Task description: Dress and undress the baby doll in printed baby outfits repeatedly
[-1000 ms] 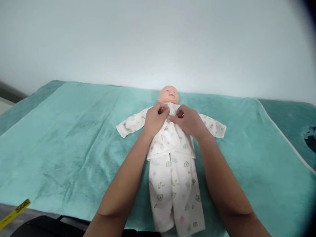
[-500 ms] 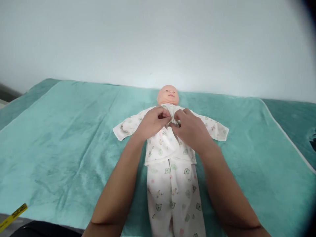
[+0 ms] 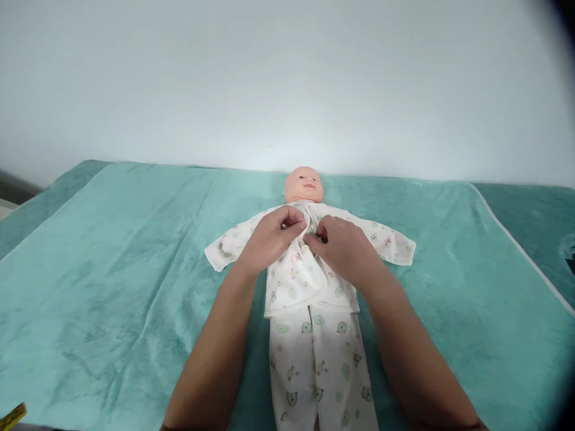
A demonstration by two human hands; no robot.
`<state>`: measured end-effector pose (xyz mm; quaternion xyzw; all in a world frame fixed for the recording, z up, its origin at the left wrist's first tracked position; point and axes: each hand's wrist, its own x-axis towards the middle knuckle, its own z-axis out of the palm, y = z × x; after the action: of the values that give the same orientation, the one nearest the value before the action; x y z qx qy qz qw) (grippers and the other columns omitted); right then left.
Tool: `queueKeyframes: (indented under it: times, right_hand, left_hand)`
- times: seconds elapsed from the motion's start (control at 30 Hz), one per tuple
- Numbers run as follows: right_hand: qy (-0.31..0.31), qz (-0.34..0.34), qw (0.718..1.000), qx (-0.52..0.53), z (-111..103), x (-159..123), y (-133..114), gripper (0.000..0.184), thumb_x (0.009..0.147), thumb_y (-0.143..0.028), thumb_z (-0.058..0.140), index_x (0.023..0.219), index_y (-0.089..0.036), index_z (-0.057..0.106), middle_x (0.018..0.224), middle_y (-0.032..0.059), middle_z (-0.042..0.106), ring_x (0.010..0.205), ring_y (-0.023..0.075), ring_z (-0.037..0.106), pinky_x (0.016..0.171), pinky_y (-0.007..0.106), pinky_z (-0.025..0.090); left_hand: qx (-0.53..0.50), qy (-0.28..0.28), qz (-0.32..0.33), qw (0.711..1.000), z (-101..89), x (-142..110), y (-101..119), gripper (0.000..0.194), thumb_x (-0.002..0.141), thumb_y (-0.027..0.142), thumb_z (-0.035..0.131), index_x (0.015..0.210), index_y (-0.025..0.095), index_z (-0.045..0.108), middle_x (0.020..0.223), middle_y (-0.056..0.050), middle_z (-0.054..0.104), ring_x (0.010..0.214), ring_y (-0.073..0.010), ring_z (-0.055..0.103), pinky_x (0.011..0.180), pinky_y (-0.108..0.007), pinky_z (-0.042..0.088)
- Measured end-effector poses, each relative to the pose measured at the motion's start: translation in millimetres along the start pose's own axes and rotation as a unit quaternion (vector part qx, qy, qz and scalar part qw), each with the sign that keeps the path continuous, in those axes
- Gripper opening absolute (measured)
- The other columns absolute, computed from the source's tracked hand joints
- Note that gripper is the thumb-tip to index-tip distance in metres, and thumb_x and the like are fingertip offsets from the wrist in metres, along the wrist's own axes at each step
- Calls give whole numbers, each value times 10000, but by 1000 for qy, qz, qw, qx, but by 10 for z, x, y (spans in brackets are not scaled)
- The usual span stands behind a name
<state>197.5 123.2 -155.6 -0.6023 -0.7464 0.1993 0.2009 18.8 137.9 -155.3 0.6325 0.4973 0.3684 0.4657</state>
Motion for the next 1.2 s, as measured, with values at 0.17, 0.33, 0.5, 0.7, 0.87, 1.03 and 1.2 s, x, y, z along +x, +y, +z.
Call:
queueKeyframes:
  times: [0.17, 0.33, 0.5, 0.7, 0.87, 1.03, 1.2]
  right_hand:
    - [-27, 12, 999, 30, -103, 5, 41, 266, 913, -313, 521, 668, -231, 456, 662, 11, 586, 617, 169, 471, 567, 325, 281]
    - [-6, -24, 998, 64, -119, 22, -11, 178, 885, -219, 504, 708, -223, 481, 742, 0, 583, 676, 155, 493, 610, 311, 321]
    - [13, -51, 995, 90, -76, 49, 19, 154, 877, -211, 523, 724, -219, 536, 796, -3, 581, 719, 148, 516, 661, 305, 363]
    - [36, -97, 991, 86, -71, 49, 16, 142, 872, -175, 515, 742, -222, 546, 979, 45, 637, 878, 190, 576, 754, 323, 424]
    - [23, -118, 993, 12, -28, 69, 33, 136, 871, -140, 481, 772, -230, 504, 904, 52, 646, 959, 229, 589, 798, 346, 432]
    - [2, -152, 988, -31, -85, 64, 51, 161, 907, -146, 452, 772, -231, 474, 824, 49, 645, 986, 239, 593, 810, 345, 442]
    - [-16, -166, 986, -1, -28, 97, 61, 175, 960, -167, 402, 990, -212, 569, 1241, 125, 662, 1326, 274, 481, 1036, 436, 415]
  left_hand:
    - [26, 14, 3, 1000, 32, 18, -29, 129, 900, 351, 583, 882, 226, 613, 791, 5, 593, 688, -132, 526, 621, -260, 419]
    - [164, 68, 125, 976, 105, 57, -54, 64, 921, 263, 530, 904, 228, 581, 1265, -66, 635, 1165, -220, 577, 929, -349, 474]
    - [255, 44, 155, 953, 140, 75, -102, 119, 958, 202, 431, 978, 245, 540, 1399, -61, 612, 1283, -242, 560, 1031, -410, 427]
    - [313, 61, 135, 938, 127, 80, -137, 151, 974, 242, 425, 1063, 235, 547, 1214, -89, 687, 1159, -271, 621, 933, -405, 457]
    - [330, 70, 142, 931, 140, 93, -163, 129, 972, 251, 431, 1041, 233, 540, 1143, -94, 697, 1102, -271, 631, 908, -402, 459]
    - [313, 79, 134, 937, 160, 87, -158, 113, 983, 265, 419, 1013, 233, 523, 1208, -101, 692, 1145, -284, 621, 928, -429, 458]
    - [239, 73, 109, 962, 157, 94, -122, 67, 971, 271, 458, 971, 243, 519, 1326, -98, 652, 1217, -269, 608, 998, -431, 459]
